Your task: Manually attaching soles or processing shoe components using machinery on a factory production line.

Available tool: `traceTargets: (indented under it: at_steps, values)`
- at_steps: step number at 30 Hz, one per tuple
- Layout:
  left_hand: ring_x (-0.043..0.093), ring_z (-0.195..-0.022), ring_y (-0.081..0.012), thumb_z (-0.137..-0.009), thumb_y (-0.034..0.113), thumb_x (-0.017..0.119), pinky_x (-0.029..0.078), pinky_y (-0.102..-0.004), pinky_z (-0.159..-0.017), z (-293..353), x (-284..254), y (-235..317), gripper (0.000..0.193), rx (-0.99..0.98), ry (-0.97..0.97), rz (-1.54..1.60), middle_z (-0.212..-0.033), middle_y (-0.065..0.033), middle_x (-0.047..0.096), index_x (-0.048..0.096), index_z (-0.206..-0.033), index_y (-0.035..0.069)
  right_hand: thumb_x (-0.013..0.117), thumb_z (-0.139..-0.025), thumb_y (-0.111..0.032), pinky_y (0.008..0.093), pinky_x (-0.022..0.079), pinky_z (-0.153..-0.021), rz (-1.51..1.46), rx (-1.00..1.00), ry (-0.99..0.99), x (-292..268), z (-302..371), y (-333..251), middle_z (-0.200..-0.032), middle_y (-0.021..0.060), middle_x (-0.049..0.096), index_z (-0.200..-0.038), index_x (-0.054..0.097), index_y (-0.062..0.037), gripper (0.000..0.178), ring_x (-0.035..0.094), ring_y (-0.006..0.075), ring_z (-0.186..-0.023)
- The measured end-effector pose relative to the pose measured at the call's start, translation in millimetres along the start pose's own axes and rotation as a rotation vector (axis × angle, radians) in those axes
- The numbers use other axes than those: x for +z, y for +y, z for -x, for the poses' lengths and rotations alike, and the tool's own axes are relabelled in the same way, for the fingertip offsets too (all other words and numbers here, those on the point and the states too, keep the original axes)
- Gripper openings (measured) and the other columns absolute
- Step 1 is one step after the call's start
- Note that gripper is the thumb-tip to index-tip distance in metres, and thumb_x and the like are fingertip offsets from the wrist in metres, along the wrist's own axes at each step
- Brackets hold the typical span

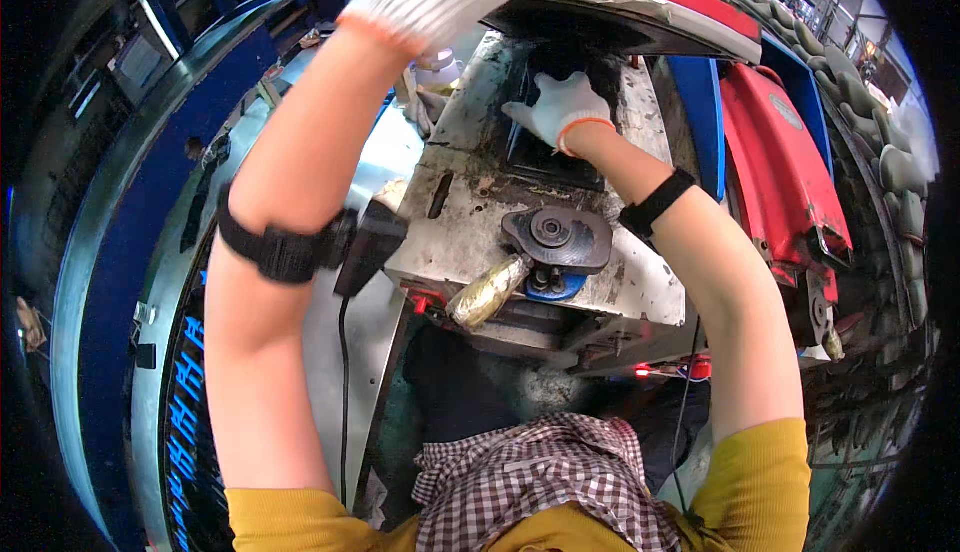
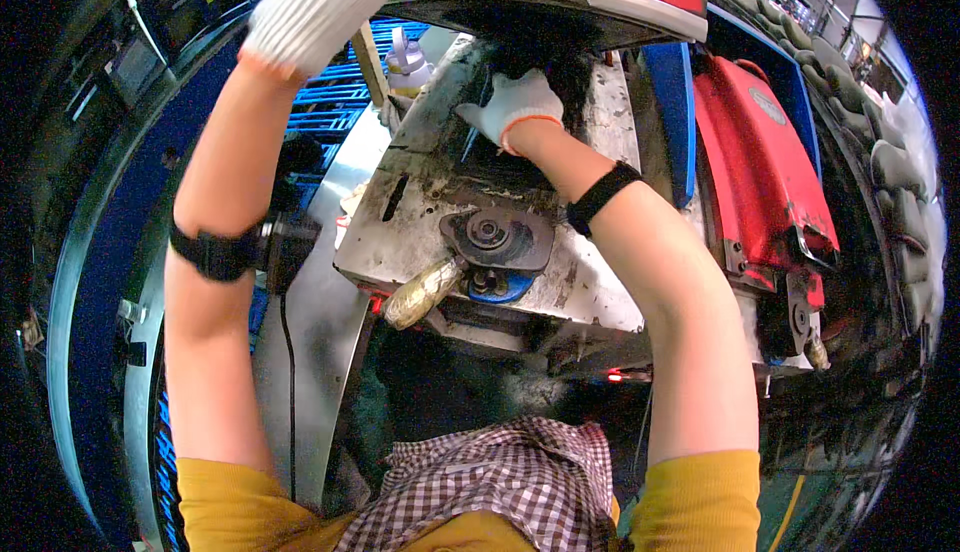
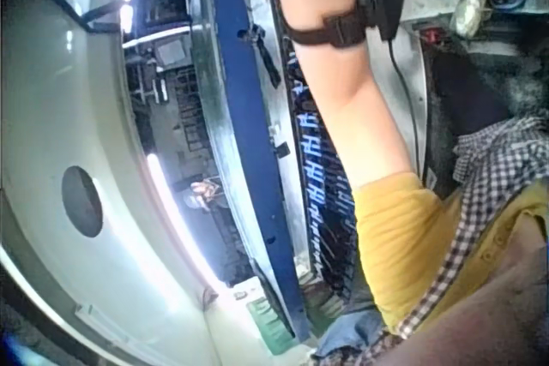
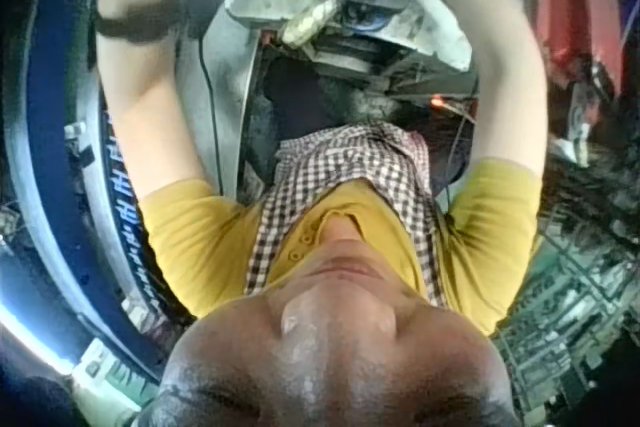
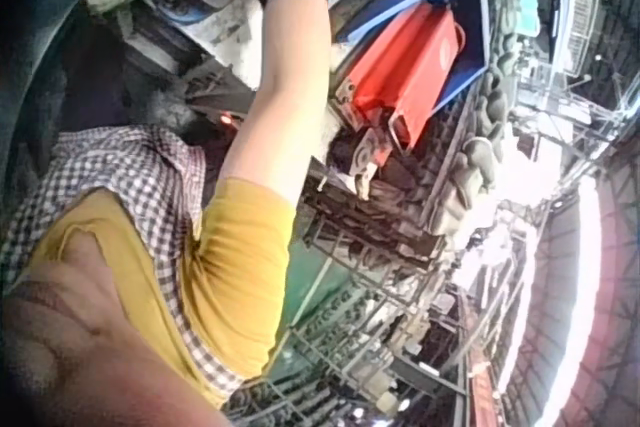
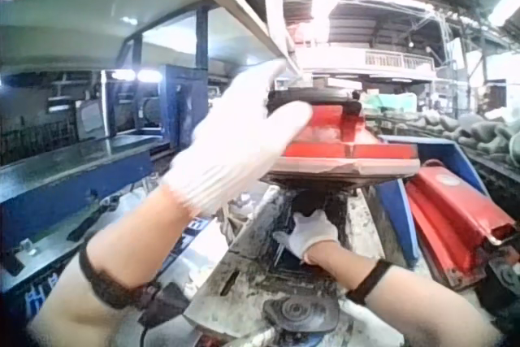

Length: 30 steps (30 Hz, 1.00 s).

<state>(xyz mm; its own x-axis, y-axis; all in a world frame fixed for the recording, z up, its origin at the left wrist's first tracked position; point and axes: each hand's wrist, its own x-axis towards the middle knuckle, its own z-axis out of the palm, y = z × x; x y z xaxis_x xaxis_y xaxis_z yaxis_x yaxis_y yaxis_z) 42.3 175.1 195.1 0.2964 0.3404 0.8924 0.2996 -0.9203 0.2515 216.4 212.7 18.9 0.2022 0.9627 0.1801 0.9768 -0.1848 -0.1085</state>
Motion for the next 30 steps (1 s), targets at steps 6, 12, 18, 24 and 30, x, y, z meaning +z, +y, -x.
traceTargets:
  at_steps: [6, 12, 18, 24, 30]
  values:
    - [0.066, -0.111, -0.038, -0.098, 0.039, 0.052, 0.052, -0.0437, -0.095, -77, 22, 12, 0.048, 0.194, -0.517, -0.269, -0.121, -0.025, 0.068, 0.064, -0.124, 0.0, 0.055, -0.085, -0.08, 0.0449, 0.048, -0.11, -0.093, 0.02, -0.132, -24, 9, 11, -0.145, 0.0316, 0.053, -0.148, 0.052, -0.0046, 0.099, 0.056, 0.0447, -0.132]
    - [0.073, -0.088, -0.0313, -0.099, 0.034, 0.05, 0.054, -0.0443, -0.088, -66, 49, -9, 0.037, 0.895, -0.297, -0.604, -0.094, -0.0178, 0.075, 0.073, -0.11, 0.007, 0.056, -0.101, -0.055, 0.0371, 0.058, -0.081, -0.607, -0.21, -0.462, -126, 150, 24, -0.106, 0.0135, 0.074, -0.127, 0.067, 0.0012, 0.063, 0.071, 0.0211, -0.091]
    - [0.068, -0.088, -0.0239, -0.098, 0.038, 0.06, 0.054, -0.0365, -0.081, -38, 23, 12, 0.037, 0.081, -1.212, 0.1, -0.098, -0.0134, 0.071, 0.071, -0.113, 0.006, 0.054, -0.106, -0.051, 0.0293, 0.056, -0.087, -1.338, -0.12, -1.121, -47, 250, 22, -0.12, 0.0099, 0.064, -0.159, 0.034, -0.0032, 0.074, 0.065, 0.0163, -0.098]
    - [0.056, -0.061, -0.0104, -0.096, 0.045, 0.063, 0.046, -0.0294, -0.057, 48, 67, -9, 0.036, -0.525, -1.386, 0.294, -0.069, -0.001, 0.062, 0.074, -0.096, 0.01, 0.058, -0.105, -0.035, 0.047, 0.048, -0.111, -2.354, 0.062, -1.101, 41, 252, -35, -0.143, 0.0146, 0.056, -0.151, 0.042, -0.0048, 0.057, 0.055, 0.0326, -0.134]
    - [0.07, -0.076, -0.0235, -0.088, 0.051, 0.062, 0.052, -0.0373, -0.073, 86, 85, -11, 0.048, -0.172, -1.227, 0.083, -0.081, -0.0099, 0.073, 0.075, -0.097, 0.006, 0.065, -0.1, -0.037, 0.0572, 0.042, -0.114, -2.712, -0.002, -0.915, 59, 240, -53, -0.133, 0.0076, 0.063, -0.137, 0.056, -0.0149, 0.044, 0.054, 0.0352, -0.132]
